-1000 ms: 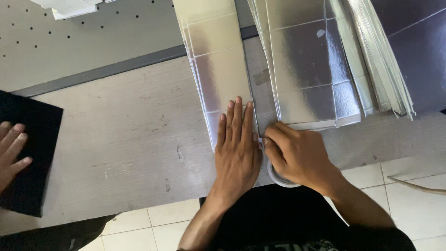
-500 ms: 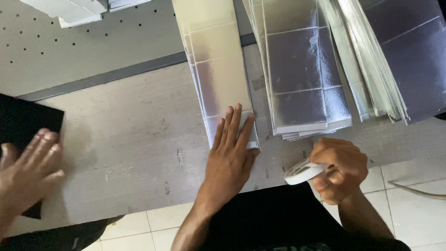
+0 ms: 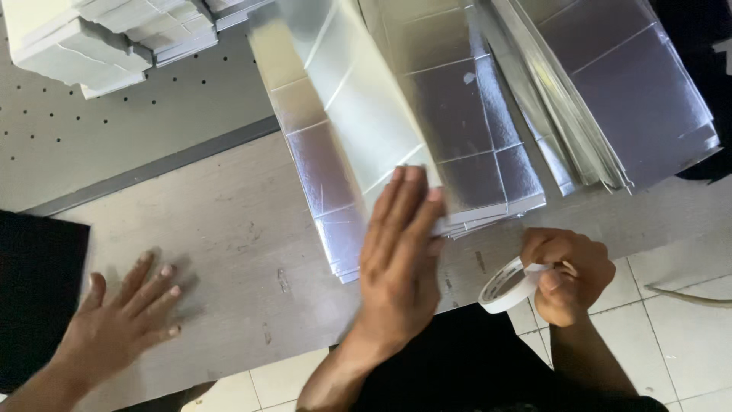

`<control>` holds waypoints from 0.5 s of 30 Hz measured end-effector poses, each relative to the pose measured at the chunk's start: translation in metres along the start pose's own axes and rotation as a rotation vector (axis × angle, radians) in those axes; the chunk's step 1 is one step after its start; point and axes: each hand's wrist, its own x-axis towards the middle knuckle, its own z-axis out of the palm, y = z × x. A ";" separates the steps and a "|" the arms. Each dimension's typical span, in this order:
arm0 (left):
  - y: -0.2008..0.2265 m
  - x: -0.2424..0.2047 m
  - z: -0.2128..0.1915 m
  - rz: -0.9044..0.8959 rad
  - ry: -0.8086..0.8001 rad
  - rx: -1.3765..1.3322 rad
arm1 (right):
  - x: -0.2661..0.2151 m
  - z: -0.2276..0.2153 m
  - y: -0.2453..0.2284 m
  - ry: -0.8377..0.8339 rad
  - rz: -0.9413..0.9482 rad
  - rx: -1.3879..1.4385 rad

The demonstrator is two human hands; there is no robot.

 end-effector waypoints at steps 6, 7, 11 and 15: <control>0.005 -0.010 0.055 0.048 -0.363 -0.032 | 0.000 0.004 -0.024 -0.069 0.012 -0.096; 0.004 -0.007 0.051 0.051 -0.354 -0.030 | -0.001 -0.003 -0.018 -0.075 0.006 -0.093; 0.007 -0.003 0.023 -0.131 -0.296 0.062 | 0.005 -0.012 -0.026 -0.062 0.219 -0.470; 0.009 -0.002 0.016 -0.308 -0.232 -0.131 | 0.041 -0.004 -0.045 -0.193 0.416 -0.944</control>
